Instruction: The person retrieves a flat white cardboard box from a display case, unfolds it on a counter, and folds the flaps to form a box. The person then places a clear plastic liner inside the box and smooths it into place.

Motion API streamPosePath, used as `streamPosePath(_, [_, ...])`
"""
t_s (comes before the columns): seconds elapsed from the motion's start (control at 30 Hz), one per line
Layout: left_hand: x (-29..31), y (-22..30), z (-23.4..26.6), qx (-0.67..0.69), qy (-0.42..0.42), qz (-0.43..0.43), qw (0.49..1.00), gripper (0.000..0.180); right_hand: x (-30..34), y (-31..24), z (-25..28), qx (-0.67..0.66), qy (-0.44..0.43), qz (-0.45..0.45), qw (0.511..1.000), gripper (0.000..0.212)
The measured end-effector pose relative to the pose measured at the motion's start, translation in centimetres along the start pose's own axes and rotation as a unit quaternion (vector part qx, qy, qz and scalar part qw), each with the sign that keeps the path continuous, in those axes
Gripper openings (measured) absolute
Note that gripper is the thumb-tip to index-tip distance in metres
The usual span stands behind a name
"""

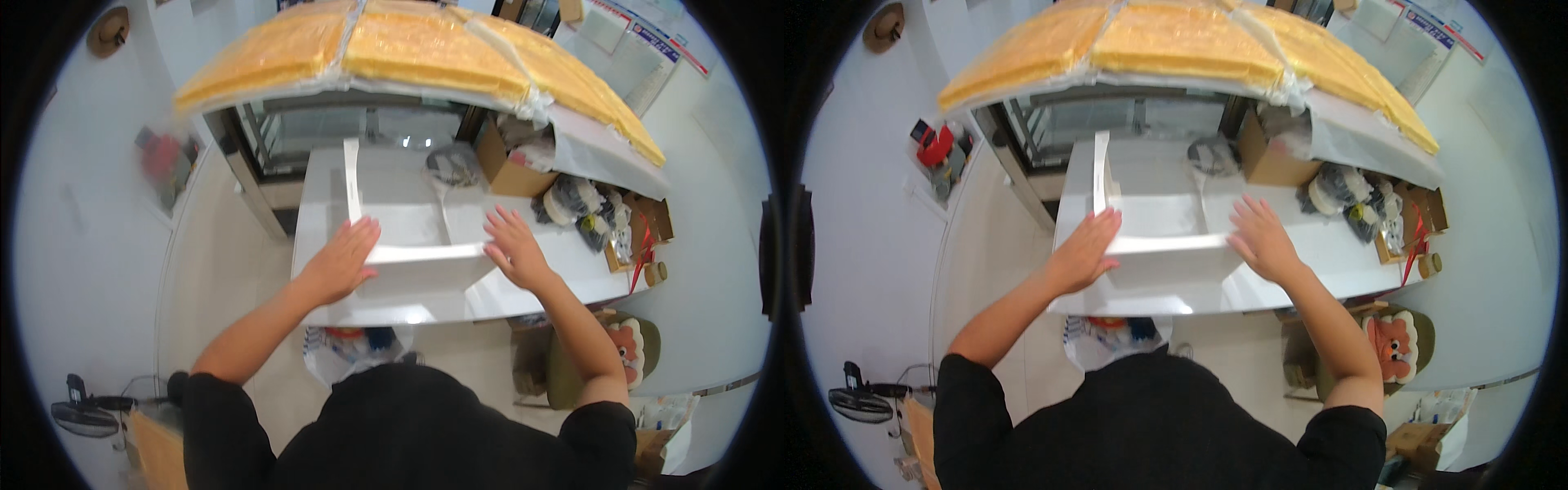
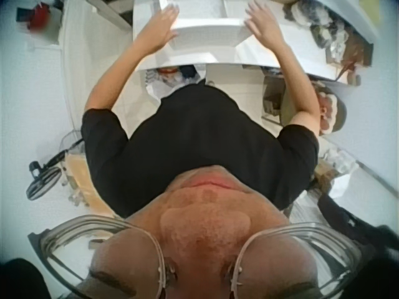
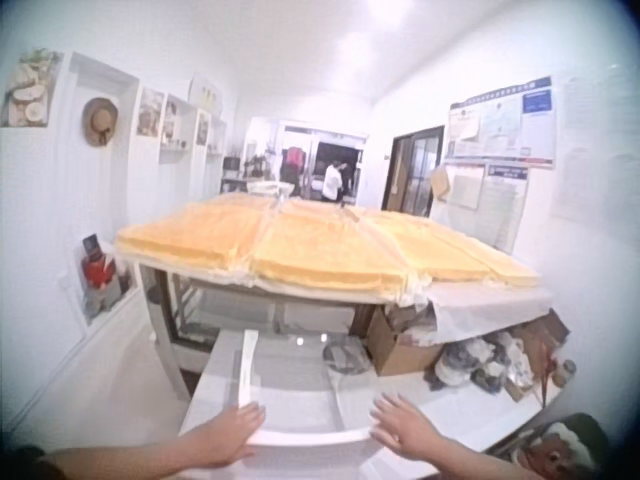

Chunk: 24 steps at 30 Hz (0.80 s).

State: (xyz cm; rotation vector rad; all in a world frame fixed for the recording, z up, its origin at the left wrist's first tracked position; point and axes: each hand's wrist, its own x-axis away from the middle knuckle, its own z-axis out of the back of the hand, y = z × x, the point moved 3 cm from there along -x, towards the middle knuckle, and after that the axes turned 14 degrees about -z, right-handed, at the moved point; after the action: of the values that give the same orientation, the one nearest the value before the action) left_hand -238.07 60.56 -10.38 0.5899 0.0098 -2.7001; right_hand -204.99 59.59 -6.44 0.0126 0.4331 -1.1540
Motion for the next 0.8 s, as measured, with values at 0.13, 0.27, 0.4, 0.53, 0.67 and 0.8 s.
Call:
streamPosePath(0.13, [-0.1, 1.0, -0.1, 0.061, 0.048, 0.002, 0.997, 0.091, -4.0, -5.9, -3.4, -0.233, -0.143, -0.093, 0.957, 0.030])
streamPosePath(0.27, [0.1, 0.0, 0.4, 0.089, 0.064, 0.015, 0.994, 0.104, -8.2, -9.6, -6.6, -0.299, -0.329, -0.156, 0.882, 0.024])
streamPosePath(0.4, [-0.2, -2.1, 0.0, 0.027, -0.012, 0.032, 0.999, 0.109, -10.6, -10.4, -7.7, -0.288, -0.466, -0.225, 0.806, 0.019])
streamPosePath(0.53, [-0.5, -2.2, -0.7, -0.005, -0.019, 0.038, 0.999, 0.098, -11.6, -10.0, -8.2, -0.282, -0.551, -0.270, 0.738, 0.015])
streamPosePath(0.67, [-0.7, -1.7, -0.9, -0.021, -0.043, 0.064, 0.997, 0.089, -11.8, -9.8, -8.6, -0.295, -0.599, -0.273, 0.693, 0.014])
streamPosePath(0.8, [-0.9, -1.5, -0.8, -0.043, -0.061, 0.066, 0.995, 0.081, -11.9, -9.7, -9.1, -0.284, -0.617, -0.295, 0.672, 0.012])
